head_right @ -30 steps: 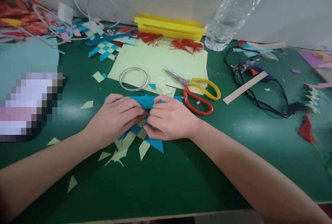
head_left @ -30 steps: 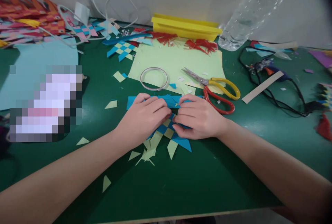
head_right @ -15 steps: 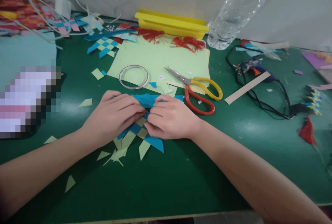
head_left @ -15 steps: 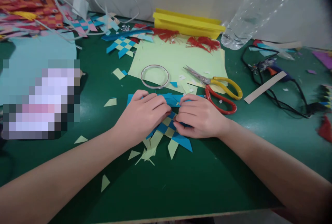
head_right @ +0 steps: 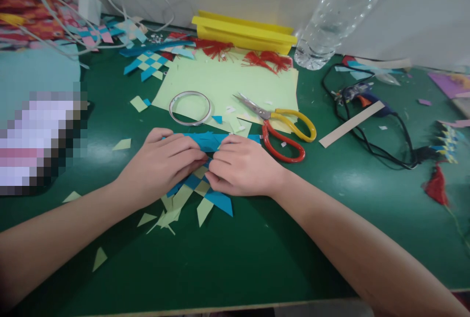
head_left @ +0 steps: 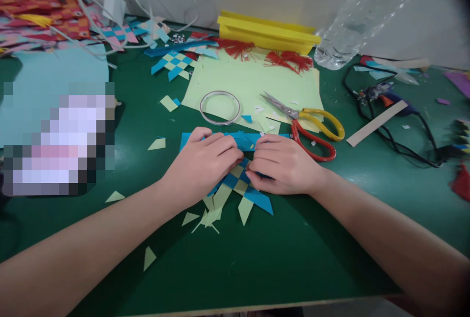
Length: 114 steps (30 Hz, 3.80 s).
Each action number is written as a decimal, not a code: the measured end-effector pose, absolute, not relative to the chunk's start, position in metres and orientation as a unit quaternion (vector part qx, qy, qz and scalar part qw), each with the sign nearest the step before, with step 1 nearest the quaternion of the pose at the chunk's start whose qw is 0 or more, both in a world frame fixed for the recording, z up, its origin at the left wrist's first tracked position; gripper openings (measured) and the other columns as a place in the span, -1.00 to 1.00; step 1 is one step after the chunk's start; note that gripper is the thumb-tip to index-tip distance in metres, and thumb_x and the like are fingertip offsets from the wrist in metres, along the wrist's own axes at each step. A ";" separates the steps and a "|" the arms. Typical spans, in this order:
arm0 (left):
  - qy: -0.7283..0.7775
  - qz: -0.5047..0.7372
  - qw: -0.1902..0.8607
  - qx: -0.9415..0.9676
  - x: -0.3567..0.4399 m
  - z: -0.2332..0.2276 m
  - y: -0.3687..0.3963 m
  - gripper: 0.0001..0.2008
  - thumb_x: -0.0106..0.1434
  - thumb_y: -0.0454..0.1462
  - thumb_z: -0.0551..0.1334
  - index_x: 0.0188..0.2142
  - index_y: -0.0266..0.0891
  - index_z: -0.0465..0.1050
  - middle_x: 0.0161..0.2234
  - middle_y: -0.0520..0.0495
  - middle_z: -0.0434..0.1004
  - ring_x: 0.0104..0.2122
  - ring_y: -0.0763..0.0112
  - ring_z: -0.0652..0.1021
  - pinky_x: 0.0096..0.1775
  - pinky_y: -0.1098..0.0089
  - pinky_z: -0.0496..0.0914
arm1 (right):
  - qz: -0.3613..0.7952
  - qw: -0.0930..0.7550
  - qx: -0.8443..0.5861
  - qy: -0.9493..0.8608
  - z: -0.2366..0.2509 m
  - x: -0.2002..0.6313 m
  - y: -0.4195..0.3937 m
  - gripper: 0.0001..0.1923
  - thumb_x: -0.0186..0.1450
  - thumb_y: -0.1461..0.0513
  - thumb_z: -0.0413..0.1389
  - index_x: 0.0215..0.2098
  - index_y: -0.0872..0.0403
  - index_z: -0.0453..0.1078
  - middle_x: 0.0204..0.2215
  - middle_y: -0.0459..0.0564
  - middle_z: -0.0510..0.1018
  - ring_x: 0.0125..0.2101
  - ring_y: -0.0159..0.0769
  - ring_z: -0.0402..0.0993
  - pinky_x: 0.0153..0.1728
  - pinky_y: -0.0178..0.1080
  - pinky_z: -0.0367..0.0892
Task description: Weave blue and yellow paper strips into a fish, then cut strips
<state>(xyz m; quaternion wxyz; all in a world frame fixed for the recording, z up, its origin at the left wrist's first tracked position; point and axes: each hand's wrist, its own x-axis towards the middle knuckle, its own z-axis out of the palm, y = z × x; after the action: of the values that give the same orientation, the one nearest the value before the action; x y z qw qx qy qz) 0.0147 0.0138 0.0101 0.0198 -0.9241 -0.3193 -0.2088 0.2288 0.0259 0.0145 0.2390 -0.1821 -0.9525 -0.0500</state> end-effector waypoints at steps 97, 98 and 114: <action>-0.220 -0.183 0.163 -0.944 0.022 0.014 -0.004 -0.72 0.34 -0.33 0.15 -0.53 -0.27 0.41 -0.64 0.06 0.41 -0.65 0.40 0.40 -0.51 0.29 0.14 | 0.057 0.271 -0.278 -0.920 0.009 0.223 0.022 -0.84 0.34 0.30 0.10 -0.38 0.10 0.49 -0.52 -0.12 0.55 -0.49 -0.40 0.38 -0.09 -0.14 0.22; -0.219 -0.183 0.161 -0.945 0.022 0.014 -0.004 -0.72 0.33 -0.33 0.15 -0.54 -0.26 0.40 -0.64 0.06 0.41 -0.65 0.40 0.40 -0.51 0.29 0.13 | 0.049 0.267 -0.276 -0.922 0.009 0.223 0.021 -0.84 0.34 0.30 0.10 -0.39 0.10 0.49 -0.52 -0.12 0.55 -0.50 -0.40 0.37 -0.09 -0.14 0.22; -0.215 -0.205 0.158 -0.942 0.022 0.016 -0.002 -0.66 0.37 -0.35 0.09 -0.54 -0.27 0.44 -0.65 0.05 0.43 -0.64 0.39 0.43 -0.49 0.31 0.16 | 0.056 0.335 -0.260 -0.904 0.013 0.229 0.023 -0.75 0.41 0.25 -0.01 -0.30 0.12 0.49 -0.51 -0.10 0.58 -0.53 -0.41 0.37 -0.09 -0.12 0.23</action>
<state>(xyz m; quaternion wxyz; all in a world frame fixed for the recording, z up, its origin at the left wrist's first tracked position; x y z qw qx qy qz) 0.0219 -0.0016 0.0161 0.1585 -0.9417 -0.2148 -0.2046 0.2286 0.0232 0.0132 0.3346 -0.2600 -0.9040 0.0565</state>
